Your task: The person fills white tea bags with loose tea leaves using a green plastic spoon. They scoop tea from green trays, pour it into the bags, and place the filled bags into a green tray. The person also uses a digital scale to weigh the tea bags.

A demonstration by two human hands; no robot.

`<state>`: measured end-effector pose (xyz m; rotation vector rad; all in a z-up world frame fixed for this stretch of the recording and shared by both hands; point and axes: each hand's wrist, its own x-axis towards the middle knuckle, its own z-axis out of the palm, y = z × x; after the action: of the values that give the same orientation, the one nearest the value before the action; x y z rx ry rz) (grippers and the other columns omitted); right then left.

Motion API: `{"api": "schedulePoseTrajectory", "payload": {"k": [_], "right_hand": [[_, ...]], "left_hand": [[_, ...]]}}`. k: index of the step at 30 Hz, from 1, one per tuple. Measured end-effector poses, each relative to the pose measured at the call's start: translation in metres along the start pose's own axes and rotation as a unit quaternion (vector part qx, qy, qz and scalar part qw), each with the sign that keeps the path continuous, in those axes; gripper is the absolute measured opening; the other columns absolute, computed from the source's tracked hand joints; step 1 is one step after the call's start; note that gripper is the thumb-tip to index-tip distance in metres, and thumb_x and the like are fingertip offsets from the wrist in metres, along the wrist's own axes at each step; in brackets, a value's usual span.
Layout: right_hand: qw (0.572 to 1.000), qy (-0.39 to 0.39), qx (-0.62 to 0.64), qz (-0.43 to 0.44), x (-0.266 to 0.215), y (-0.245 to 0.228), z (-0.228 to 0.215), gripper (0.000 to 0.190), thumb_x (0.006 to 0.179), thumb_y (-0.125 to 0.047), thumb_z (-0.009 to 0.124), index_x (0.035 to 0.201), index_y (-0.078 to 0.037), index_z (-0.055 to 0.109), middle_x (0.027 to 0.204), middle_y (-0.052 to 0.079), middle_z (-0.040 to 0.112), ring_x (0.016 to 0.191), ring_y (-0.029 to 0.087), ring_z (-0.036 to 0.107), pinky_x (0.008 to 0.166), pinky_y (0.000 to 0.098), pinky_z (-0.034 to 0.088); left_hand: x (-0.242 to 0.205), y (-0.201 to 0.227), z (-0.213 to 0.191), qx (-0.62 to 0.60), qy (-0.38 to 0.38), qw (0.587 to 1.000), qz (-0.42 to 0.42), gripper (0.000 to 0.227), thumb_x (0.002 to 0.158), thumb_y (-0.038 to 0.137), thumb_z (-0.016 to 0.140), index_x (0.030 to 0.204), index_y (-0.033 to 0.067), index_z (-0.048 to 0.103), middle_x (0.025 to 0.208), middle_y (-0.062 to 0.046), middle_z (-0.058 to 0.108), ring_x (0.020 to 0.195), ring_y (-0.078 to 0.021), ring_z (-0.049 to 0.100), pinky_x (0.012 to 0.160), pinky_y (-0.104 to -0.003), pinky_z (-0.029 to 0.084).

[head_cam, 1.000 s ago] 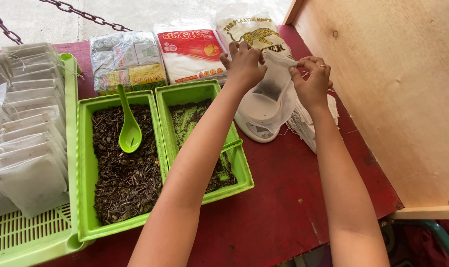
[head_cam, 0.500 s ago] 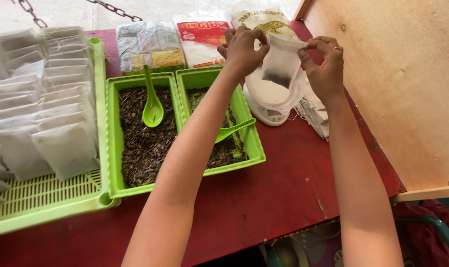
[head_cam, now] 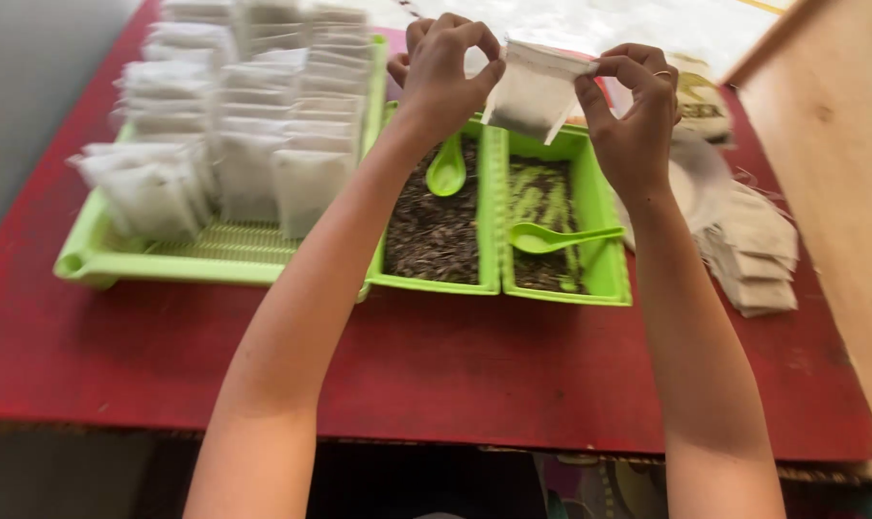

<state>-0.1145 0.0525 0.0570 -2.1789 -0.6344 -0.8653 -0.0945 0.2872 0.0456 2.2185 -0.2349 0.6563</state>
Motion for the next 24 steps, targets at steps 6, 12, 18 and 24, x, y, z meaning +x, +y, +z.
{"api": "schedulePoseTrajectory", "payload": {"k": [6, 12, 18, 24], "right_hand": [[0.995, -0.058, 0.07, -0.037, 0.004, -0.087, 0.09, 0.009, 0.098, -0.019, 0.078, 0.102, -0.011, 0.076, 0.113, 0.002, 0.064, 0.11, 0.025, 0.057, 0.093, 0.0472, 0.039], [0.986, -0.129, 0.1, -0.035, -0.008, -0.168, 0.165, 0.019, 0.094, -0.035, 0.074, 0.102, -0.018, 0.076, 0.117, -0.005, 0.063, 0.114, 0.025, 0.058, 0.083, 0.0496, 0.031], [0.968, -0.207, 0.134, -0.045, -0.025, -0.229, 0.221, 0.018, 0.092, -0.035, 0.075, 0.095, -0.018, 0.077, 0.117, 0.0, 0.064, 0.115, 0.025, 0.054, 0.086, 0.0517, 0.028], [0.949, -0.275, 0.156, -0.005, -0.048, -0.269, 0.261, 0.017, 0.089, -0.035, 0.077, 0.095, -0.018, 0.078, 0.119, 0.001, 0.065, 0.117, 0.026, 0.049, 0.092, 0.049, 0.025]], "left_hand": [[-0.053, -0.065, -0.115, 0.064, 0.068, 0.995, -0.028, 0.006, 0.088, 0.028, 0.076, 0.087, 0.0283, 0.07, 0.107, 0.004, 0.061, 0.111, -0.0287, 0.042, 0.073, -0.045, 0.026], [-0.117, -0.104, -0.212, 0.107, 0.116, 0.983, -0.094, 0.008, 0.087, 0.03, 0.077, 0.089, 0.0277, 0.07, 0.119, 0.006, 0.062, 0.121, -0.0299, 0.039, 0.088, -0.057, 0.029], [-0.173, -0.14, -0.275, 0.171, 0.127, 0.965, -0.153, 0.003, 0.083, 0.033, 0.065, 0.084, 0.0306, 0.066, 0.112, 0.01, 0.057, 0.118, -0.0225, 0.039, 0.081, -0.046, 0.026], [-0.199, -0.171, -0.3, 0.217, 0.094, 0.943, -0.233, 0.008, 0.083, 0.035, 0.06, 0.078, 0.0287, 0.062, 0.113, 0.008, 0.057, 0.122, -0.0223, 0.035, 0.08, -0.044, 0.023]]}}
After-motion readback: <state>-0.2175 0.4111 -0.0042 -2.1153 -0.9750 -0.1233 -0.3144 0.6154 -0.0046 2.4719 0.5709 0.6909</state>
